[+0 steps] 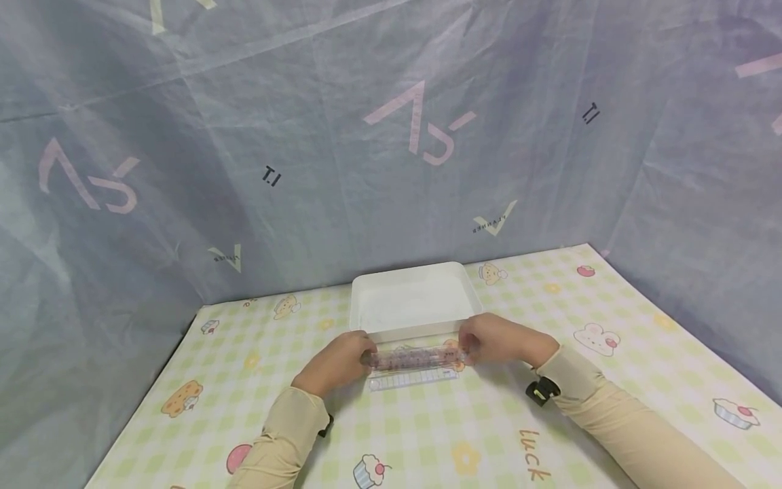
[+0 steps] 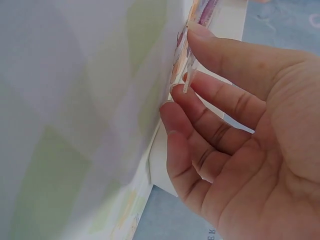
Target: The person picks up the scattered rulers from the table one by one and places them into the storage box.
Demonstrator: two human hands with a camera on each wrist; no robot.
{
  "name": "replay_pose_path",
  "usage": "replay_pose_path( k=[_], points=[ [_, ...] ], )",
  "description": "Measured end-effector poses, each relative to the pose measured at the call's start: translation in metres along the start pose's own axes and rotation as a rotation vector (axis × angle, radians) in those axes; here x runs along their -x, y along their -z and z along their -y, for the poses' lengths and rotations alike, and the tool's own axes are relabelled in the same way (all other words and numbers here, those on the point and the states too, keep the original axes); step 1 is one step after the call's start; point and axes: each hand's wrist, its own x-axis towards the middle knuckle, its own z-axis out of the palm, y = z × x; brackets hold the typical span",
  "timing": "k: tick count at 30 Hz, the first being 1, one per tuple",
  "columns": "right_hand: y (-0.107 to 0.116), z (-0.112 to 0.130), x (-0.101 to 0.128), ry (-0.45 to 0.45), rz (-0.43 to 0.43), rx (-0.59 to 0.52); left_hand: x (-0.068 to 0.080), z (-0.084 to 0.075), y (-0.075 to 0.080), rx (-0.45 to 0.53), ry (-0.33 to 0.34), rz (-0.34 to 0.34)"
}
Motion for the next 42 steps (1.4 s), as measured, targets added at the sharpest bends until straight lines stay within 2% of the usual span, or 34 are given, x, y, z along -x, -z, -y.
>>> replay_pose_path(
  k=[5, 13, 19, 31, 35, 42],
  points=[
    [0.002, 0.002, 0.0, 0.009, -0.019, 0.006, 0.002, -0.001, 0.004, 0.042, 0.013, 0.007],
    [0.005, 0.004, 0.0, 0.001, -0.044, 0.016, 0.003, -0.003, 0.009, 0.04, 0.025, 0.036],
    [0.006, 0.005, 0.001, -0.002, -0.085, 0.024, 0.004, -0.005, 0.014, 0.059, 0.026, 0.03],
    [0.009, 0.007, 0.0, -0.022, -0.216, 0.011, 0.007, -0.005, 0.025, 0.004, -0.004, -0.033],
    [0.01, 0.009, 0.0, -0.037, -0.236, -0.007, 0.008, -0.006, 0.029, -0.004, -0.019, -0.059],
    [0.015, 0.009, -0.001, -0.025, -0.274, 0.032, 0.009, -0.009, 0.033, -0.052, -0.058, -0.119]
  ],
)
